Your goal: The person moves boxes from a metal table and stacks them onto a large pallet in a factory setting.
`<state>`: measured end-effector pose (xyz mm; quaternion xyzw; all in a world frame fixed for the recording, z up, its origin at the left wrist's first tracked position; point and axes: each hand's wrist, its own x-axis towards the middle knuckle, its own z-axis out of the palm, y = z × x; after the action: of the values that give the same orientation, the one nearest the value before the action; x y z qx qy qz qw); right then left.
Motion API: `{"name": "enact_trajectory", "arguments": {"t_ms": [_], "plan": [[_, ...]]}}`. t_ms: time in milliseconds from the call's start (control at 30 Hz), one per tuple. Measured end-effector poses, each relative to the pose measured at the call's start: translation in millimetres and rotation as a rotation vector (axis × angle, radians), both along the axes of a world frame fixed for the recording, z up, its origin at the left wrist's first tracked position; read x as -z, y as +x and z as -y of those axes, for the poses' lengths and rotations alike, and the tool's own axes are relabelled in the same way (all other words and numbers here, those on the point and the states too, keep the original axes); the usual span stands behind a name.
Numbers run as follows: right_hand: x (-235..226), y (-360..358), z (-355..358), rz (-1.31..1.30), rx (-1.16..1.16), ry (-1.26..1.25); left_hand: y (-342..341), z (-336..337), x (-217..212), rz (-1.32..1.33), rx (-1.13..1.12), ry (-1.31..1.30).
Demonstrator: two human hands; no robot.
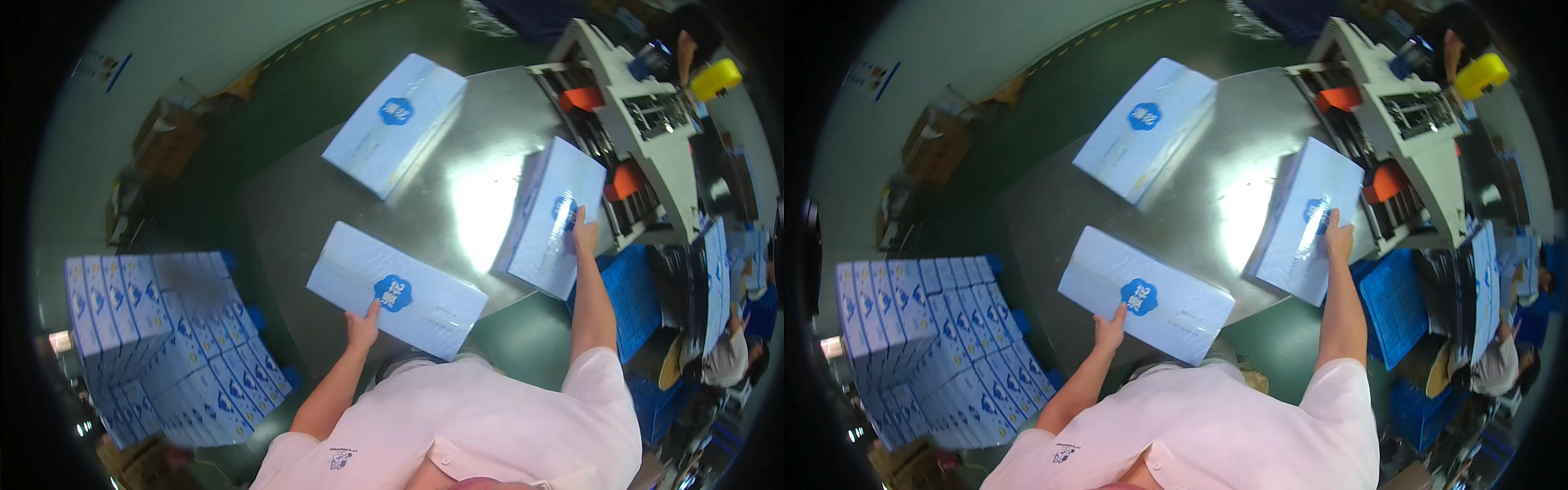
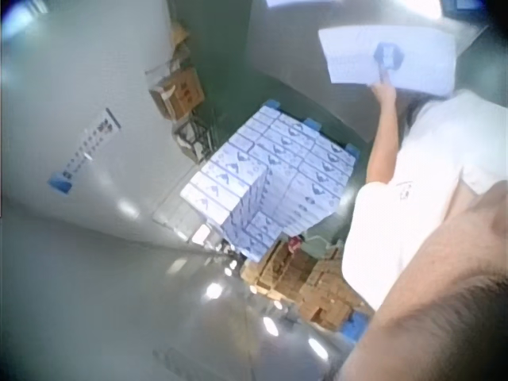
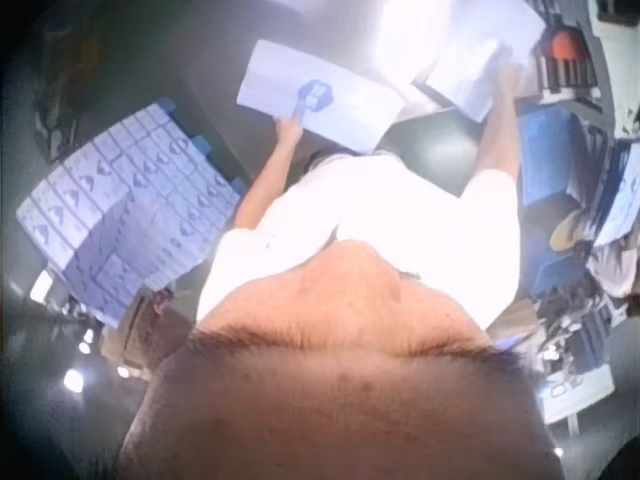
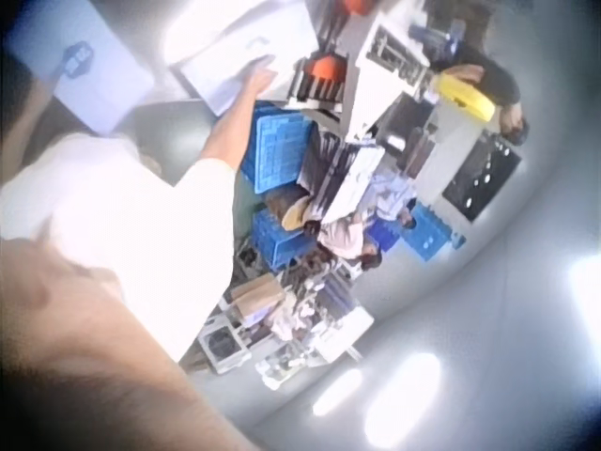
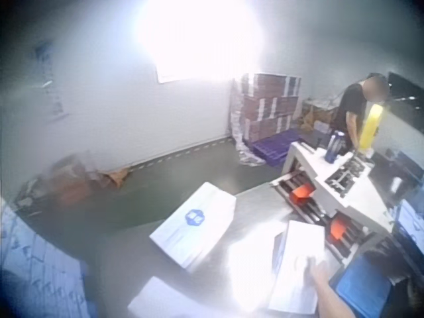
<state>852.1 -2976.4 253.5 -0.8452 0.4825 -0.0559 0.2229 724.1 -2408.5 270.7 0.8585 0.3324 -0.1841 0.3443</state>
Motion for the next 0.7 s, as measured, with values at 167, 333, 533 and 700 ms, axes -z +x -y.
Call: {"name": "enact_trajectory", "arguments": {"t_ms": [167,333,533,700], "plan": [[-33.0,11.7,-96.4,-0.004,-0.002,-0.128,-6.8,-12.8,1.0,0.024,-0.003,-0.035],[-36.6,-14.6,-164.3,0.021,-0.289,-0.133,0.3,-34.9,-3.4,0.084,0.077,-0.113],[-41.3,-59.5,-298.7,-0.088,-0.619,-0.031,21.9,-90.6,-26.8,0.039,0.323,0.066],[-38.2,-100.6,-408.3,-0.013,-0.753,0.008,-12.1,-144.3,-14.4,0.116,0.014,0.032]]}}
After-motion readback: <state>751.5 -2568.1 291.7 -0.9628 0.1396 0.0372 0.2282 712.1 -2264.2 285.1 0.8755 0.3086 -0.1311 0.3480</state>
